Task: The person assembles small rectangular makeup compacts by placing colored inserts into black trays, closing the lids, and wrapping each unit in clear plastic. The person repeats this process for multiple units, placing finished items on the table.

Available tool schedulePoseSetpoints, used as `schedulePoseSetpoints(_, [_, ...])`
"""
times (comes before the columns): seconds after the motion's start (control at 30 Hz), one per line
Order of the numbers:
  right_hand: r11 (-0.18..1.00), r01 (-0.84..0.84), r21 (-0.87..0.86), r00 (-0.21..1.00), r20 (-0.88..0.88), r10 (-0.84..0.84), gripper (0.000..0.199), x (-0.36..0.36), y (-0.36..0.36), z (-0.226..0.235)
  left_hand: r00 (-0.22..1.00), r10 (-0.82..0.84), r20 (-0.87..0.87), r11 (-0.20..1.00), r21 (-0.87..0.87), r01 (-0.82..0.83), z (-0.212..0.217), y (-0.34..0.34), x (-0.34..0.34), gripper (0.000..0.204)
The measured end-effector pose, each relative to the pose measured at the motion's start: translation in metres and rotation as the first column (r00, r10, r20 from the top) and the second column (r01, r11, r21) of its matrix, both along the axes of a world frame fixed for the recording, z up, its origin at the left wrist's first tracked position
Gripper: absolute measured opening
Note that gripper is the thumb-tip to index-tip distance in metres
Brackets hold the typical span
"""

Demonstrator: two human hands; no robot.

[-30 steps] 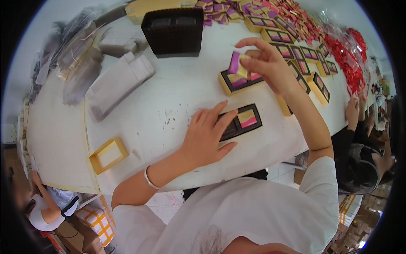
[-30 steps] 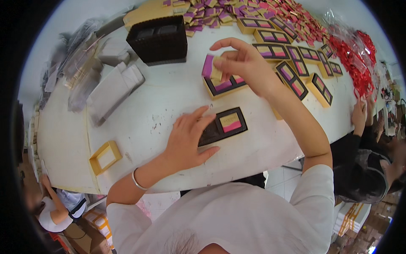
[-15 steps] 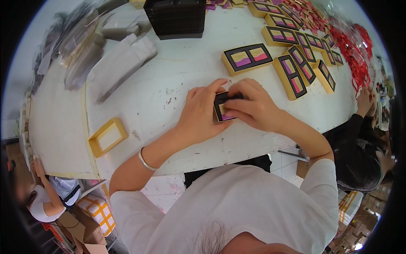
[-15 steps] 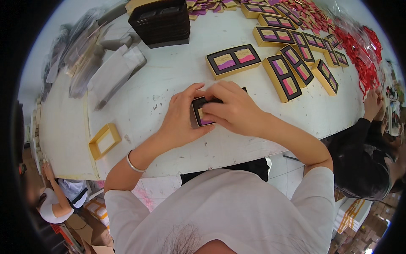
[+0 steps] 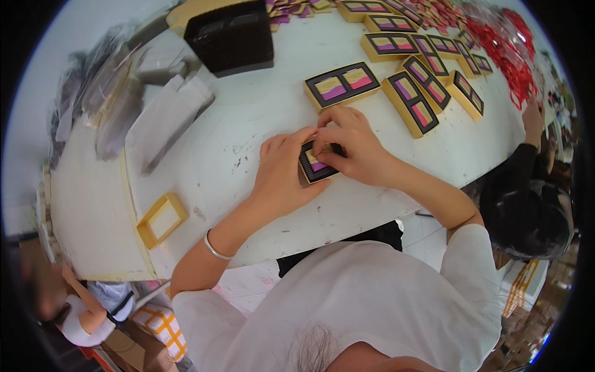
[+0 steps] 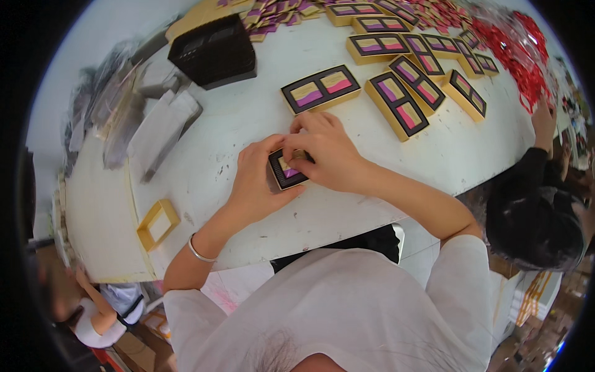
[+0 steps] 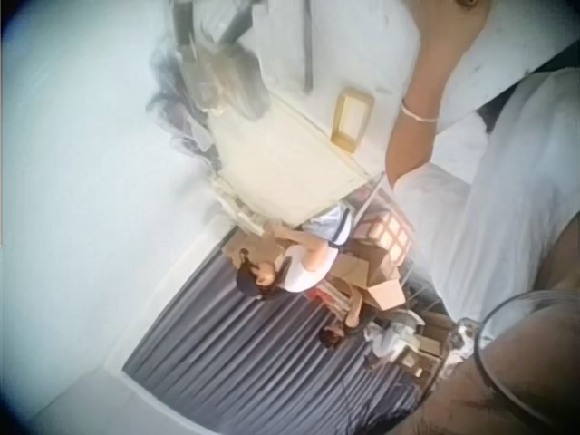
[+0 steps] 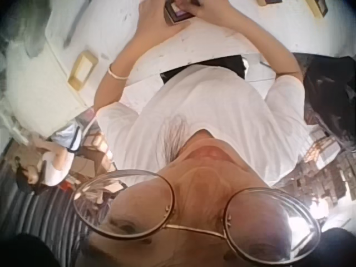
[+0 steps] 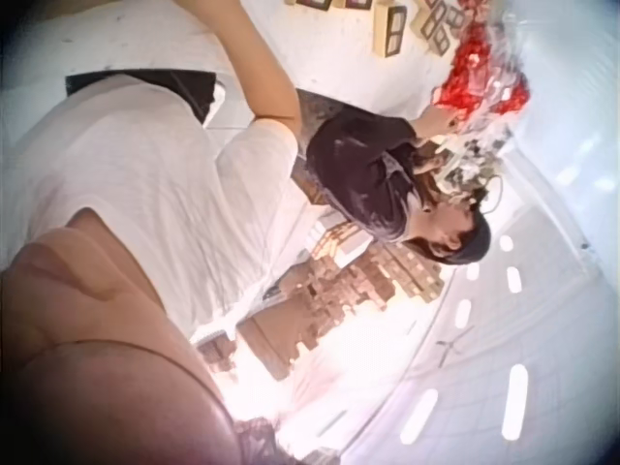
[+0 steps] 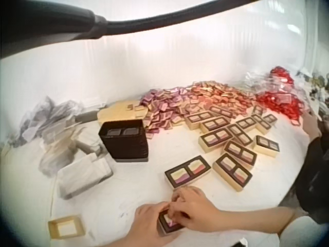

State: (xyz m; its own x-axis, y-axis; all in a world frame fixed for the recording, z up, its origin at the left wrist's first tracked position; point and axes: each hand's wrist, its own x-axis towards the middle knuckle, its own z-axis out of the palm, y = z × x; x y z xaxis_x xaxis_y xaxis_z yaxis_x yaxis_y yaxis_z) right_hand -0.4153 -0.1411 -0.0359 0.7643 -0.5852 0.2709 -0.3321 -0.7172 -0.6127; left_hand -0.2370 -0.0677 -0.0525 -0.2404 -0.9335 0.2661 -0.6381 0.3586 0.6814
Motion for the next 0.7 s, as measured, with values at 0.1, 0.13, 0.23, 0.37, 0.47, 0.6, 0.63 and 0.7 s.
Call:
schedulePoseSetpoints(0.1, [1.0,-0.006,-0.004,0.989,0.148,0.007,0.028,-0.007,0.002,0.004,1.0,0.025,0.007,0.999,0.03,-0.025,-0.001,0.004,-0.001,0.078])
schedulePoseSetpoints(0.13, [0.979,-0.011,-0.205,1.0,0.005,0.013,0.039,-0.016,0.009,0.014,1.0,0.022,0.009,1.0,0.02,-0.022,-0.005,0.007,-0.002,0.083])
schedulePoseSetpoints(0.23, [0.899,-0.063,-0.433,0.977,-0.211,-0.033,0.05,-0.031,0.012,0.003,0.996,-0.059,0.07,0.997,0.045,0.055,0.015,0.006,-0.003,0.088])
schedulePoseSetpoints(0.37, [0.874,0.051,-0.484,0.934,-0.288,-0.213,0.064,-0.053,-0.01,-0.013,0.917,-0.038,0.398,0.999,0.019,0.033,0.064,0.013,0.031,0.083])
schedulePoseSetpoints(0.47, [0.828,0.138,-0.544,0.934,-0.207,-0.292,0.066,-0.077,-0.047,-0.016,0.886,0.162,0.435,0.974,0.074,-0.214,0.083,0.05,0.095,0.078])
schedulePoseSetpoints(0.6, [0.809,0.2,-0.553,0.906,-0.21,-0.368,0.063,-0.081,-0.095,-0.019,0.636,0.417,0.649,0.8,0.071,-0.596,0.067,0.119,0.158,0.074])
schedulePoseSetpoints(0.63, [0.807,0.226,-0.546,0.89,-0.221,-0.399,0.065,-0.081,-0.102,-0.013,0.582,0.429,0.691,0.766,0.064,-0.64,0.057,0.136,0.168,0.074])
schedulePoseSetpoints(0.7, [0.8,0.302,-0.518,0.864,-0.205,-0.46,0.062,-0.087,-0.11,-0.012,0.581,0.469,0.665,0.744,0.058,-0.666,0.046,0.15,0.171,0.076])
